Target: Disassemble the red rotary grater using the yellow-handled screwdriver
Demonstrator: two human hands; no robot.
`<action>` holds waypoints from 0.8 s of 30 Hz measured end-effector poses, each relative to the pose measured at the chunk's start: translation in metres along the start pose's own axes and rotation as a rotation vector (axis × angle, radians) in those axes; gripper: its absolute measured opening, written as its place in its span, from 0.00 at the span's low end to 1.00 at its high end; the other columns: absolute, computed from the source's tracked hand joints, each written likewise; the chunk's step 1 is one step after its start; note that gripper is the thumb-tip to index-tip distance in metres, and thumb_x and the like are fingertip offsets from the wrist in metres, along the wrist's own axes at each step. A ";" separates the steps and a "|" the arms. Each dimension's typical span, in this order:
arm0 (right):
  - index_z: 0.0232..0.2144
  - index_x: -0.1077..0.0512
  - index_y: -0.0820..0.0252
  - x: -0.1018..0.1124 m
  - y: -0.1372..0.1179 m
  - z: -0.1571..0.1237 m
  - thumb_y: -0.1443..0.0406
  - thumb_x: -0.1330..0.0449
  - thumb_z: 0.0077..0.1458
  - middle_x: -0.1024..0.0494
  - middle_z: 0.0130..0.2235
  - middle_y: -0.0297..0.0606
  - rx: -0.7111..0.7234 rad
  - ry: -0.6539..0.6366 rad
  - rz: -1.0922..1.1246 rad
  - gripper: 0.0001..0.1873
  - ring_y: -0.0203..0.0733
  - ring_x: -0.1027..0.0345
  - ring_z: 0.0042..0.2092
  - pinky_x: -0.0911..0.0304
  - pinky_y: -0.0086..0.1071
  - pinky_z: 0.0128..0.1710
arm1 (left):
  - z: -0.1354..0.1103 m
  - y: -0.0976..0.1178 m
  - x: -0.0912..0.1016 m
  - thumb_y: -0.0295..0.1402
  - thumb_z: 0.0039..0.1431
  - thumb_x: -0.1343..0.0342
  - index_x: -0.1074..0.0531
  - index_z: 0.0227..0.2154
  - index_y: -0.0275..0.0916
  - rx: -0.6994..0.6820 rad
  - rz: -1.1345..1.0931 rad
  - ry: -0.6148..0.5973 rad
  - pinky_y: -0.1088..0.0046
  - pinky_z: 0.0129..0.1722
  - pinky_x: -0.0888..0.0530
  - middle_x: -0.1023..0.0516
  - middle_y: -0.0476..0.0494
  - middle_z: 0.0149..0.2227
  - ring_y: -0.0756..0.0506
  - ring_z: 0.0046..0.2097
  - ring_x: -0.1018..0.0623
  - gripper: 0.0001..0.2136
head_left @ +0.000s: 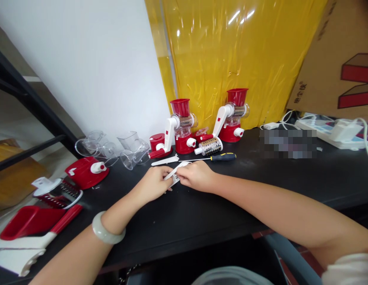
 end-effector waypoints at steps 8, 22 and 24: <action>0.40 0.23 0.60 0.008 -0.005 -0.001 0.66 0.44 0.63 0.16 0.36 0.39 -0.023 -0.020 -0.007 0.09 0.41 0.25 0.34 0.45 0.32 0.29 | 0.003 -0.003 0.001 0.33 0.55 0.46 0.21 0.37 0.41 0.013 0.030 0.037 0.73 0.26 0.24 0.18 0.49 0.26 0.43 0.29 0.16 0.11; 0.37 0.23 0.60 0.005 -0.007 0.001 0.61 0.44 0.66 0.16 0.34 0.41 -0.040 0.049 -0.012 0.12 0.41 0.24 0.34 0.44 0.32 0.29 | 0.002 0.000 0.001 0.33 0.52 0.47 0.21 0.35 0.41 -0.043 0.079 0.079 0.71 0.30 0.25 0.16 0.48 0.30 0.43 0.30 0.17 0.11; 0.36 0.24 0.60 0.009 -0.008 0.002 0.61 0.46 0.67 0.16 0.33 0.40 -0.037 0.068 -0.007 0.13 0.41 0.25 0.34 0.45 0.31 0.29 | 0.001 0.002 0.003 0.32 0.52 0.48 0.22 0.35 0.41 -0.044 0.106 0.080 0.71 0.30 0.26 0.17 0.49 0.29 0.43 0.30 0.17 0.11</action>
Point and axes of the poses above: each hand's wrist, its own z-axis towards the middle knuckle, its own x-axis out of the back of the hand, y = z × x, the point moved 5 cm from there along z, towards the middle knuckle
